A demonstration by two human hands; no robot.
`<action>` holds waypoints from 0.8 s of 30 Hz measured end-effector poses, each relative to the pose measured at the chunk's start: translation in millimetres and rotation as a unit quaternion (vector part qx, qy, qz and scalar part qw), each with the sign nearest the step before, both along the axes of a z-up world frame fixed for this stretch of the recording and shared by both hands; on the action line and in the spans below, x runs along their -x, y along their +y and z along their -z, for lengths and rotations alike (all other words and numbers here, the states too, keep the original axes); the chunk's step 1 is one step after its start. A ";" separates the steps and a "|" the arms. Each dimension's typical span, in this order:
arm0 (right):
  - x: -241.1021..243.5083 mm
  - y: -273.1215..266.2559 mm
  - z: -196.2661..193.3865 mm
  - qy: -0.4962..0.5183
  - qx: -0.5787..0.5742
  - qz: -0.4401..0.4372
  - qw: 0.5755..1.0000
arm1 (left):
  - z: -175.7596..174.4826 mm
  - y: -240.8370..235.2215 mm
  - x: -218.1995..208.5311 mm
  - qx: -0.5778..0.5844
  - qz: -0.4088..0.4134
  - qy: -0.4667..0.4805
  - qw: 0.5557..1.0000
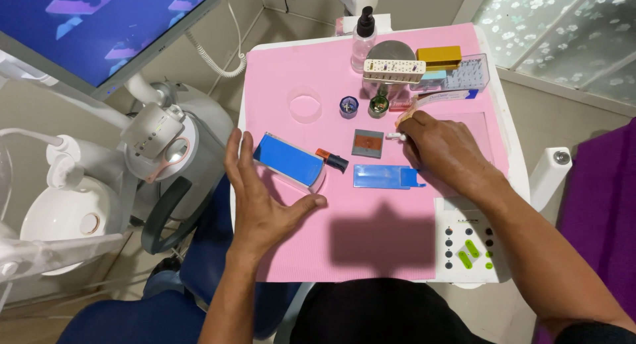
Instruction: Refill a dental cotton roll dispenser and clean the surfaces in the dental treatment room.
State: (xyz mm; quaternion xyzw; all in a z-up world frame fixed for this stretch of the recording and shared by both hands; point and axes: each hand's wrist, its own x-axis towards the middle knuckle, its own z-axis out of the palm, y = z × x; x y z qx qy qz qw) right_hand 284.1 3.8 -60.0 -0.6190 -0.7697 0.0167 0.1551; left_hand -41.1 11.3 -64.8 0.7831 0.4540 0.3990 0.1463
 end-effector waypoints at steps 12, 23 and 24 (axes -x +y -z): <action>-22.8 -6.9 -12.1 0.115 -0.008 0.020 0.993 | -0.9 -31.6 -22.1 -0.232 0.028 0.015 0.972; -29.6 -33.0 0.1 0.344 0.048 0.051 0.936 | -0.1 -47.8 -98.7 -0.083 0.222 -0.051 0.970; -29.4 -37.7 1.8 0.432 0.098 0.043 0.896 | -3.8 -48.9 -105.7 -0.040 0.209 -0.081 0.974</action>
